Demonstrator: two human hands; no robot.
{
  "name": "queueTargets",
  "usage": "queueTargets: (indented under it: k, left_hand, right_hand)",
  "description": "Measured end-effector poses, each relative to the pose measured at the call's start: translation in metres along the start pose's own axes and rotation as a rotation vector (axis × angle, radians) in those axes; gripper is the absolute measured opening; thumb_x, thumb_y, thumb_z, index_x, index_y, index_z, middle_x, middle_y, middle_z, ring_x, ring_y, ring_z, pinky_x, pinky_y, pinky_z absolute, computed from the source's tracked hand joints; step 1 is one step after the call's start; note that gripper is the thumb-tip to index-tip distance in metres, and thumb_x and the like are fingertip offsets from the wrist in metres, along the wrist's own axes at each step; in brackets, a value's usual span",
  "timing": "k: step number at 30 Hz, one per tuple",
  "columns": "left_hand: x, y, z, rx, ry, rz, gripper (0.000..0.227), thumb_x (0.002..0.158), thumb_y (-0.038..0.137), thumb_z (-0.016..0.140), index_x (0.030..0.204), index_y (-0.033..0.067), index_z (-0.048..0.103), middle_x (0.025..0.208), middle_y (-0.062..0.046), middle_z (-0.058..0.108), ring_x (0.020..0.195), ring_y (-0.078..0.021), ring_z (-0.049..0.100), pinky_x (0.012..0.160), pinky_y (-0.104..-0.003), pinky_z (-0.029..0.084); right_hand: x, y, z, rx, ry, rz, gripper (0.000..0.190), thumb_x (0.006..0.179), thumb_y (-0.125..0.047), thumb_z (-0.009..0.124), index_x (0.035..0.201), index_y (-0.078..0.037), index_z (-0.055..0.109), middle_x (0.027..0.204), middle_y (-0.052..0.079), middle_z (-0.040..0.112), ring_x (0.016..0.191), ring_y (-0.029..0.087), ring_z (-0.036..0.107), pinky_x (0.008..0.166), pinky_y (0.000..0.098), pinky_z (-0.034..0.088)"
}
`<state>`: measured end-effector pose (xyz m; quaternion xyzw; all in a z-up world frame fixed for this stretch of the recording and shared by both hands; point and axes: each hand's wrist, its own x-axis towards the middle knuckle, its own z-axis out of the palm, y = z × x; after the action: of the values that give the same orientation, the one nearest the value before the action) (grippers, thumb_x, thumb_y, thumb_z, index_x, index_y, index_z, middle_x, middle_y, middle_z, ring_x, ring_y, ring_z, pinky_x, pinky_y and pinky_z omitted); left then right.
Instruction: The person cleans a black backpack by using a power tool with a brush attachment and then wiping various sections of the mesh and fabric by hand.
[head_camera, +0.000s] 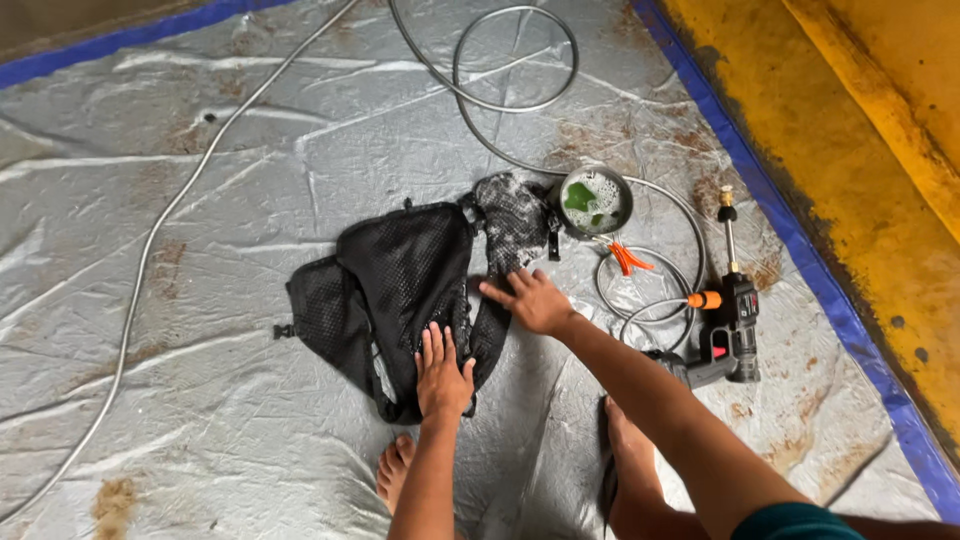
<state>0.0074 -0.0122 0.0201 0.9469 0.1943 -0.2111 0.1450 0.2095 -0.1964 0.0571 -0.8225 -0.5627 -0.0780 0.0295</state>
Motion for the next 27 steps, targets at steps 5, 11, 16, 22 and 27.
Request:
queueTargets:
  k: [5, 11, 16, 22, 27]
  left_hand:
    - [0.001, -0.002, 0.002, -0.008, 0.000, 0.004, 0.085, 0.110, 0.056, 0.046, 0.179, 0.0191, 0.014, 0.189, -0.008, -0.002, 0.174, -0.0248, -0.002, 0.139, -0.051, 0.021]
    - [0.002, 0.000, -0.001, -0.015, -0.021, 0.002, 0.085, 0.111, 0.056, 0.045, 0.180, 0.0194, 0.010, 0.189, -0.007, -0.005, 0.174, -0.0249, -0.005, 0.139, -0.052, 0.017]
    - [0.003, -0.001, 0.003, -0.022, -0.022, 0.004, 0.084, 0.112, 0.055, 0.043, 0.180, 0.0198, 0.009, 0.189, -0.007, -0.006, 0.174, -0.0246, -0.006, 0.139, -0.052, 0.015]
    - [0.003, 0.002, 0.001, 0.003, -0.020, 0.002, 0.086, 0.111, 0.055, 0.045, 0.180, 0.0192, 0.008, 0.189, -0.007, -0.007, 0.174, -0.0252, -0.006, 0.140, -0.052, 0.016]
    - [0.004, 0.001, 0.004, 0.009, -0.039, -0.016, 0.085, 0.112, 0.055, 0.043, 0.180, 0.0204, 0.007, 0.189, -0.006, -0.008, 0.174, -0.0242, -0.007, 0.140, -0.052, 0.015]
  right_hand:
    - [0.047, 0.058, 0.063, -0.077, -0.211, 0.452, 0.064, 0.107, -0.041, 0.051, 0.169, -0.044, 0.040, 0.126, 0.015, 0.056, 0.116, 0.038, 0.056, 0.088, 0.0543, 0.050]
    - [0.002, 0.031, 0.037, 0.141, -0.003, 0.112, 0.061, 0.113, -0.037, 0.030, 0.173, -0.029, 0.037, 0.108, 0.020, 0.059, 0.101, 0.043, 0.062, 0.083, 0.0561, 0.054]
    - [-0.035, 0.001, 0.010, 0.069, -0.049, -0.129, 0.057, 0.115, -0.034, 0.027, 0.170, -0.027, 0.040, 0.110, 0.016, 0.059, 0.099, 0.034, 0.063, 0.086, 0.0498, 0.054]
    - [-0.035, 0.019, 0.070, 0.138, -0.040, 0.678, 0.070, 0.106, -0.037, 0.059, 0.174, -0.032, 0.039, 0.116, 0.017, 0.060, 0.104, 0.040, 0.066, 0.082, 0.0535, 0.060]
    - [-0.053, -0.049, 0.015, 0.232, -0.068, 0.028, 0.059, 0.114, -0.039, 0.026, 0.172, -0.038, 0.034, 0.120, 0.018, 0.060, 0.110, 0.038, 0.066, 0.090, 0.0521, 0.057]
